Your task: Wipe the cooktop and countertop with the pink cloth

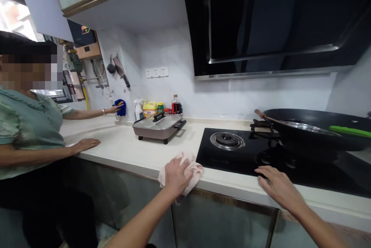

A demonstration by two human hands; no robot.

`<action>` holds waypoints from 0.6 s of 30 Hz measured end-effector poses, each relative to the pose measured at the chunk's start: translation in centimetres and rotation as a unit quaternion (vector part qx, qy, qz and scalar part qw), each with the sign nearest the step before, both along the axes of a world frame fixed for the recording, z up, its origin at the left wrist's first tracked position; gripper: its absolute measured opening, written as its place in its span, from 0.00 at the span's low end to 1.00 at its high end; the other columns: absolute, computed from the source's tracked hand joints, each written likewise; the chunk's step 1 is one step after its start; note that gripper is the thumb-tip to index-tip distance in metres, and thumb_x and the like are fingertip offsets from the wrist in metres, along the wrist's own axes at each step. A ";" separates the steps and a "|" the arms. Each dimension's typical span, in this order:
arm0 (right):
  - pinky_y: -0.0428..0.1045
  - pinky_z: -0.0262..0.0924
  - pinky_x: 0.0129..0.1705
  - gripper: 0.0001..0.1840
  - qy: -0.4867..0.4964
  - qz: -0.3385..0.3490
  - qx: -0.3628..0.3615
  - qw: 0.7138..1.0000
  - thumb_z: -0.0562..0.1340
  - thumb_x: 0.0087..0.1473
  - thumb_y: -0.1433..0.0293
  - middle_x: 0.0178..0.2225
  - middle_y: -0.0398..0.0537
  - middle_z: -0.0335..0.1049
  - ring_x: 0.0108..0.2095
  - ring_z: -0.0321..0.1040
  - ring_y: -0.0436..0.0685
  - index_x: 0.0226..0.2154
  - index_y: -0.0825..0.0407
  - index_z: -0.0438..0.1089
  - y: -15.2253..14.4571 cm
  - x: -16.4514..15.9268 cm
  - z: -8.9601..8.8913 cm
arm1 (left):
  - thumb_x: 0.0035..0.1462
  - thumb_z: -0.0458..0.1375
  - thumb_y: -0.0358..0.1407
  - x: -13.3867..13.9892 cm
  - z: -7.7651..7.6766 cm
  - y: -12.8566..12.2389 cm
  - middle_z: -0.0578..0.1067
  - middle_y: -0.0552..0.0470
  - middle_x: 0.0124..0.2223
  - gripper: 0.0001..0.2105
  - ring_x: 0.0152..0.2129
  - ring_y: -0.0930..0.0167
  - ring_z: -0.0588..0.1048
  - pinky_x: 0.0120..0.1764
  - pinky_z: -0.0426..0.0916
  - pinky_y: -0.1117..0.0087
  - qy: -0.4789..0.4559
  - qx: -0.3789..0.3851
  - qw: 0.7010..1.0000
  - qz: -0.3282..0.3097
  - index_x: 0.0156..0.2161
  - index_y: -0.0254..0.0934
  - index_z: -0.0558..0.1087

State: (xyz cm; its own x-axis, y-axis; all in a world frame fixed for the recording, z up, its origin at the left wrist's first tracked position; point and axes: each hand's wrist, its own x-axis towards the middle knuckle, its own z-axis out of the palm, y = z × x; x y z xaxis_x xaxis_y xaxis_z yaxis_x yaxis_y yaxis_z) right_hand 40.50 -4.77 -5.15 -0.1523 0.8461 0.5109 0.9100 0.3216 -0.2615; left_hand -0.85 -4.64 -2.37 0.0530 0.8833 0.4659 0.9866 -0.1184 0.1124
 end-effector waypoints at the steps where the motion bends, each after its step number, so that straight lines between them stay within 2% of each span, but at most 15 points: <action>1: 0.62 0.60 0.60 0.25 0.000 -0.001 -0.002 1.000 0.52 0.63 0.58 0.57 0.54 0.75 0.58 0.70 0.65 0.51 0.48 0.78 -0.1 -0.2 0.3 | 0.65 0.54 0.52 1.5 -0.3 -0.5 0.72 0.47 0.65 0.21 0.61 0.53 0.67 0.60 0.63 0.50 0.001 0.002 1.000 -0.019 0.59 0.53 0.77; 3: 0.61 0.61 0.59 0.24 0.000 -0.005 -0.005 1.000 0.52 0.63 0.60 0.56 0.53 0.76 0.58 0.70 0.64 0.51 0.48 0.78 -0.3 -0.6 0.7 | 0.65 0.54 0.54 3.6 -0.7 -1.2 0.72 0.44 0.64 0.22 0.59 0.51 0.69 0.59 0.64 0.48 0.003 0.009 0.999 -0.035 0.59 0.54 0.76; 5: 0.59 0.61 0.59 0.23 0.003 -0.004 -0.004 1.000 0.52 0.63 0.62 0.55 0.52 0.76 0.57 0.71 0.63 0.50 0.47 0.78 -0.4 -0.8 0.9 | 0.65 0.54 0.55 4.3 -1.2 -1.6 0.72 0.43 0.63 0.22 0.57 0.51 0.70 0.57 0.66 0.46 0.010 0.024 0.999 -0.041 0.59 0.55 0.76; 9: 0.59 0.62 0.59 0.21 0.018 0.003 0.014 1.000 0.53 0.63 0.62 0.55 0.50 0.77 0.56 0.71 0.62 0.49 0.45 0.79 -0.1 -0.9 0.7 | 0.63 0.58 0.52 3.3 -2.7 -1.7 0.75 0.44 0.59 0.19 0.55 0.52 0.72 0.53 0.68 0.47 0.031 0.064 0.992 -0.102 0.57 0.60 0.77; 12: 0.59 0.62 0.59 0.21 0.026 0.002 0.022 0.999 0.53 0.62 0.64 0.54 0.51 0.77 0.56 0.71 0.62 0.49 0.46 0.79 0.0 -0.9 0.5 | 0.62 0.60 0.47 1.8 -3.4 -1.2 0.79 0.46 0.54 0.14 0.51 0.54 0.74 0.50 0.71 0.50 0.009 0.076 0.987 -0.141 0.52 0.58 0.80; 15: 0.60 0.61 0.59 0.21 0.028 0.006 0.018 0.999 0.53 0.63 0.65 0.55 0.52 0.77 0.57 0.71 0.63 0.50 0.46 0.78 0.1 -1.0 0.6 | 0.62 0.59 0.44 0.5 -2.3 0.3 0.80 0.49 0.55 0.14 0.54 0.55 0.75 0.55 0.71 0.51 -0.064 0.086 0.987 -0.118 0.51 0.55 0.80; 18: 0.60 0.61 0.58 0.21 0.025 0.007 0.016 1.000 0.53 0.63 0.65 0.54 0.53 0.76 0.56 0.71 0.63 0.50 0.47 0.78 0.0 -1.0 0.8 | 0.64 0.55 0.45 0.4 0.7 2.7 0.77 0.48 0.61 0.18 0.59 0.57 0.72 0.61 0.68 0.53 -0.127 0.105 0.983 -0.082 0.56 0.49 0.78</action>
State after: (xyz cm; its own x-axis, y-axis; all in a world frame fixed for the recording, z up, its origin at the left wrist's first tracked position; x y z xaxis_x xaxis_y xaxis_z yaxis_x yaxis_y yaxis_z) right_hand 39.46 -4.77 -4.38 -0.1369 0.8268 0.5456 0.8914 0.3431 -0.2962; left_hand -0.42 -1.89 -1.63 0.0452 0.7555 0.6536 0.8956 -0.3205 0.3085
